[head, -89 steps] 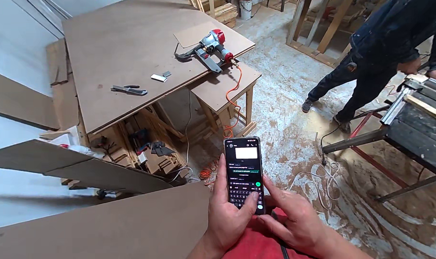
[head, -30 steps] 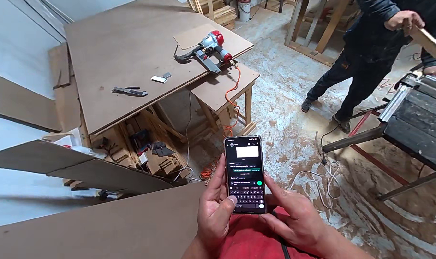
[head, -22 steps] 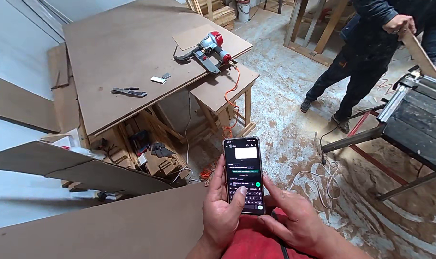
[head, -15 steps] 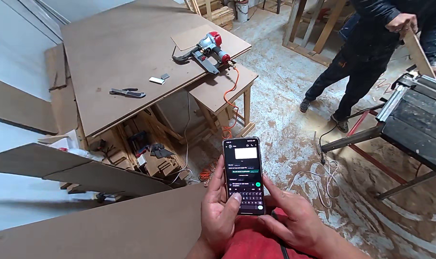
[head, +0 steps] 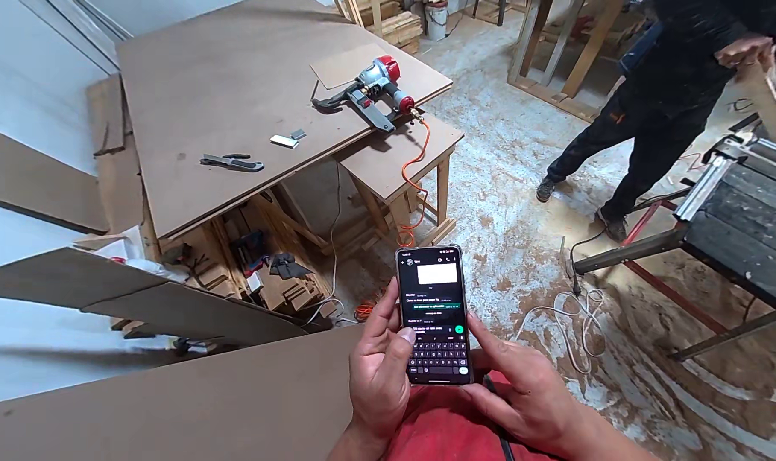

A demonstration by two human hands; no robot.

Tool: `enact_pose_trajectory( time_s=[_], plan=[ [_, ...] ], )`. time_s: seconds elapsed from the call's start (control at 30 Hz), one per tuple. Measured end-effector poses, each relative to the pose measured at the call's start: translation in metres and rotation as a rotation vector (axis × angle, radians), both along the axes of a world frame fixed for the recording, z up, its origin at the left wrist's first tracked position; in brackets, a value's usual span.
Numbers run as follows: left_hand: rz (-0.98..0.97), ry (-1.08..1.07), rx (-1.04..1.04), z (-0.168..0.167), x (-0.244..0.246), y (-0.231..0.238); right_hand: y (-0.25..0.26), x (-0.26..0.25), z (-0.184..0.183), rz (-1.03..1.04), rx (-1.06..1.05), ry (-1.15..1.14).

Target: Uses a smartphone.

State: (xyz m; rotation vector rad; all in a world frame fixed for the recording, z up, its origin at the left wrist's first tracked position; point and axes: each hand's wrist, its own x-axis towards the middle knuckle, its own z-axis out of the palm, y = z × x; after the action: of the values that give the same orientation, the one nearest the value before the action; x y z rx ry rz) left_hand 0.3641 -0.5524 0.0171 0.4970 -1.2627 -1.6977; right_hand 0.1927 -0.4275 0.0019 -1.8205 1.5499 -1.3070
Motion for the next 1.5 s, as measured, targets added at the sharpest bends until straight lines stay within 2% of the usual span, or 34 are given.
enact_pose_trajectory(
  time_s=[0.13, 0.6, 0.83, 1.0, 1.17, 1.5],
  plan=[
    [-0.099, 0.082, -0.040, -0.001, 0.007, -0.004, 0.000, 0.000, 0.001, 0.002, 0.004, 0.010],
    [-0.239, 0.084, -0.110, -0.001, 0.011, -0.006, 0.004, -0.002, 0.004, -0.006, 0.011, -0.011],
    [-0.130, -0.074, -0.185, 0.003, 0.006, 0.005, 0.004, -0.002, 0.005, -0.022, 0.008, 0.003],
    [-0.177, -0.048, -0.186, 0.002, 0.007, 0.003, 0.003, -0.003, 0.005, -0.021, 0.000, 0.010],
    [-0.140, -0.108, -0.197, 0.004, 0.000, 0.006, 0.005, -0.003, 0.005, -0.044, -0.017, 0.030],
    [0.036, -0.237, -0.176, 0.007, -0.053, 0.020, 0.025, -0.019, 0.009, -0.189, -0.085, 0.272]
  ],
)
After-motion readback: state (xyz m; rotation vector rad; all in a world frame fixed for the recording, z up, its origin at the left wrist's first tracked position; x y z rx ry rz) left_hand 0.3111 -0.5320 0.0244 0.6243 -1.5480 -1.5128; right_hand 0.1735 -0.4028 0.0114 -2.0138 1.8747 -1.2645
